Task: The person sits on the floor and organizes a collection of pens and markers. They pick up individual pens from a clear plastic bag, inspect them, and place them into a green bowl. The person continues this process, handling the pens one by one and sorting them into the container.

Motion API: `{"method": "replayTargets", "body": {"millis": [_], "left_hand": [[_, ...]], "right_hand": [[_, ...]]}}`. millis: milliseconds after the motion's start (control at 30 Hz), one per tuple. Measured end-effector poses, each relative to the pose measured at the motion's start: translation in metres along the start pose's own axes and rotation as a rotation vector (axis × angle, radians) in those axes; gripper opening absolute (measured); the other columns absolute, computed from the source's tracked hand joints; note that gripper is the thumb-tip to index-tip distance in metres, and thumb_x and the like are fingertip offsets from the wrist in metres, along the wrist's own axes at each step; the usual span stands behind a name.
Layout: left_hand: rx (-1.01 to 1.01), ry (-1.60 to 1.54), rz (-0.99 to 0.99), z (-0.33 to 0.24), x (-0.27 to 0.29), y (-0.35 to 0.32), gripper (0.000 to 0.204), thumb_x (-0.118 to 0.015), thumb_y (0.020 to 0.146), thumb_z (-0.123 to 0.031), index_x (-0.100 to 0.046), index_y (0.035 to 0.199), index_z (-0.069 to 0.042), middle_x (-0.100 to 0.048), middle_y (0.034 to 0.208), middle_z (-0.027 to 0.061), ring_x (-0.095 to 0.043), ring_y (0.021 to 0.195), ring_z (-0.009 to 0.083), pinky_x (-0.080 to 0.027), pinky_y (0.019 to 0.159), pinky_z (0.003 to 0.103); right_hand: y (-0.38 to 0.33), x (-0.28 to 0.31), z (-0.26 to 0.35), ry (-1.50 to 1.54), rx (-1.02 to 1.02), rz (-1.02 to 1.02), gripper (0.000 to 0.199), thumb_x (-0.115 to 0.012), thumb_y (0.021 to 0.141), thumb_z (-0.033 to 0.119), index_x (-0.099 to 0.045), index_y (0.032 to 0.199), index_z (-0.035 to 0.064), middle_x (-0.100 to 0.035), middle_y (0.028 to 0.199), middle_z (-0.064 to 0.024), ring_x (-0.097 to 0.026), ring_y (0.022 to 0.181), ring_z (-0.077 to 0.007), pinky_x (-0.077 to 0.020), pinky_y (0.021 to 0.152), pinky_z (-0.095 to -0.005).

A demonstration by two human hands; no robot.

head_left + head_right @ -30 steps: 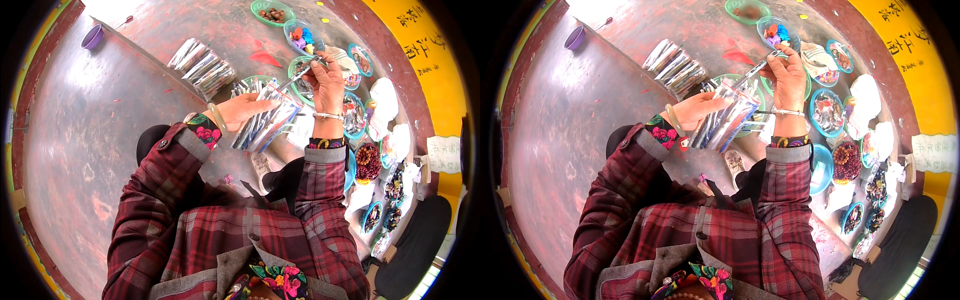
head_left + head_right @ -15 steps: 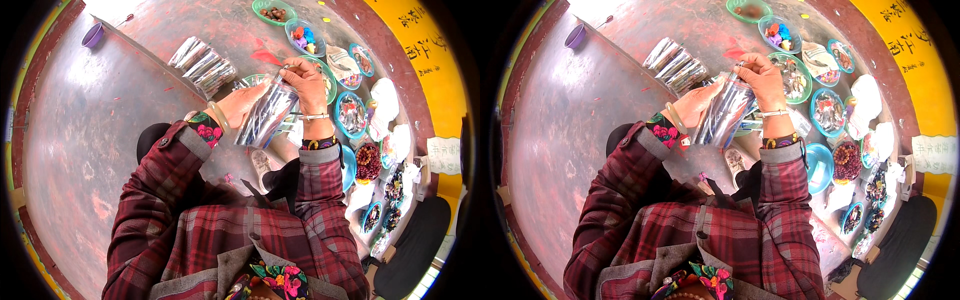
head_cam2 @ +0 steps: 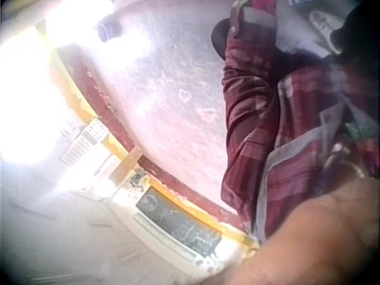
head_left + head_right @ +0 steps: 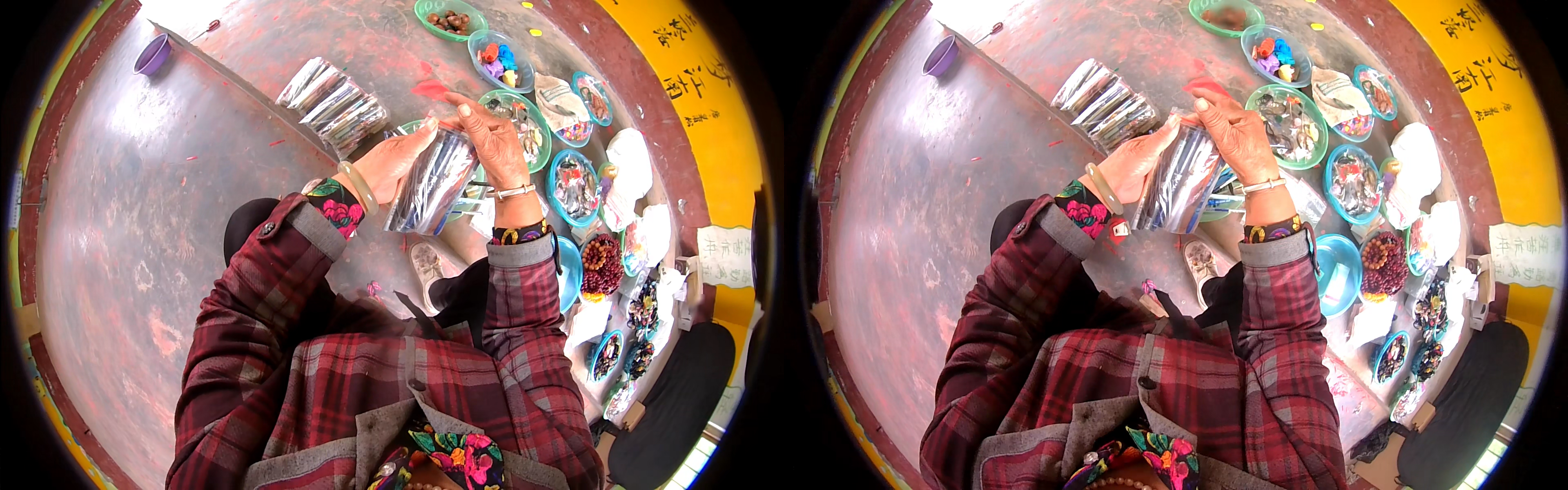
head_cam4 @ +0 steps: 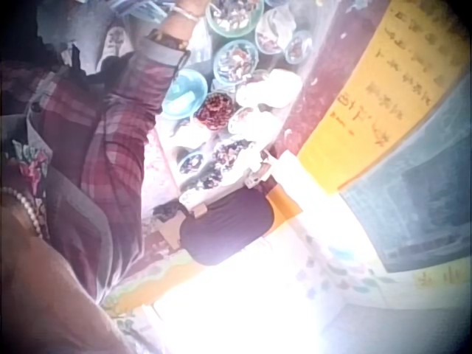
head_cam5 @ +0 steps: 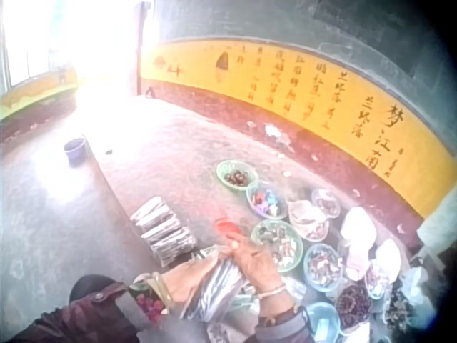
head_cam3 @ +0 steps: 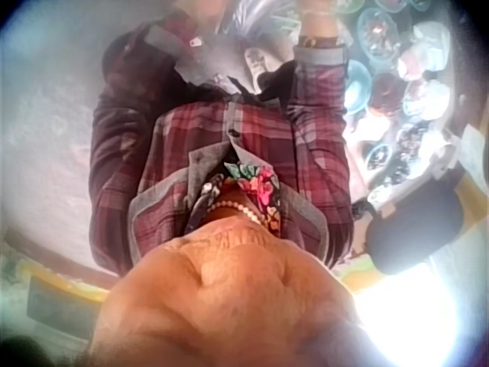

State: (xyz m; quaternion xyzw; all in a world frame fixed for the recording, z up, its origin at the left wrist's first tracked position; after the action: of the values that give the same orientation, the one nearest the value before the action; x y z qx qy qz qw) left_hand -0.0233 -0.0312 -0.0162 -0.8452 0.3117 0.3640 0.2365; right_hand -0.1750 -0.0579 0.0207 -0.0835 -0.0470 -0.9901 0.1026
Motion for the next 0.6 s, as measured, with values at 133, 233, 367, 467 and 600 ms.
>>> {"method": "replayTargets", "body": {"millis": [133, 233, 367, 467, 600], "left_hand": [[-0.053, -0.052, -0.032, -0.009, -0.002, -0.003, 0.051, -0.046, 0.094, -0.047, -0.051, 0.119, -0.003, -0.062, 0.108, 0.0073, -0.061, 0.096, 0.0156, -0.050, 0.086, 0.032], [-0.222, -0.090, -0.062, -0.026, 0.005, -0.004, 0.049, -0.053, 0.092, -0.042, -0.051, 0.122, -0.003, -0.062, 0.112, 0.0084, -0.061, 0.099, 0.0182, -0.050, 0.087, 0.034], [-0.262, 0.035, -0.026, -0.055, 0.014, -0.014, 0.032, -0.065, 0.085, -0.018, -0.058, 0.112, -0.004, -0.065, 0.099, 0.0065, -0.064, 0.088, 0.0180, -0.052, 0.080, 0.034], [-0.350, 0.016, -0.120, -0.070, 0.013, -0.020, 0.027, -0.065, 0.084, -0.013, -0.059, 0.109, -0.003, -0.066, 0.095, 0.0059, -0.065, 0.084, 0.0168, -0.053, 0.077, 0.032], [-0.452, 0.050, -0.192, -0.080, 0.019, -0.023, 0.025, -0.065, 0.084, -0.010, -0.060, 0.107, -0.003, -0.066, 0.095, 0.0062, -0.065, 0.083, 0.0165, -0.053, 0.075, 0.031]], "right_hand": [[0.001, 0.004, 0.011, 0.084, 0.183, -0.091, 0.035, -0.059, 0.091, 0.030, -0.064, 0.111, 0.0025, -0.065, 0.108, -0.0089, -0.055, 0.105, -0.0143, -0.0393, 0.094, -0.0278], [0.003, 0.024, 0.005, 0.163, 0.128, -0.242, 0.036, -0.058, 0.091, 0.030, -0.063, 0.114, 0.0029, -0.061, 0.117, -0.0089, -0.053, 0.112, -0.0156, -0.0405, 0.091, -0.0270], [0.009, 0.047, -0.026, -0.084, 0.004, -0.253, 0.026, -0.064, 0.086, 0.019, -0.066, 0.106, 0.0009, -0.067, 0.102, -0.0042, -0.062, 0.094, -0.0152, -0.0462, 0.081, -0.0259], [0.013, 0.040, -0.054, -0.438, 0.020, -0.122, 0.019, -0.065, 0.081, 0.013, -0.068, 0.096, 0.0031, -0.068, 0.090, -0.0059, -0.064, 0.082, -0.0179, -0.0487, 0.073, -0.0288], [0.014, 0.008, -0.100, -0.973, -0.012, 0.265, 0.021, -0.057, 0.074, 0.017, -0.069, 0.089, 0.0088, -0.066, 0.088, -0.0146, -0.061, 0.084, -0.0341, -0.0488, 0.076, -0.0410]]}}
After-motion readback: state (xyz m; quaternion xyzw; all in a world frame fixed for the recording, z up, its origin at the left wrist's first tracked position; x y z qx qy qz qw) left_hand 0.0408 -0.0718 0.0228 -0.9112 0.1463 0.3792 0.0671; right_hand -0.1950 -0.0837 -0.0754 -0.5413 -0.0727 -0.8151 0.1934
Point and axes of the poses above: each hand's wrist, its own y-axis towards the middle knuckle, its own x-axis out of the back of the hand, z = x × y, the point moved 3 cm from there along y, towards the middle knuckle
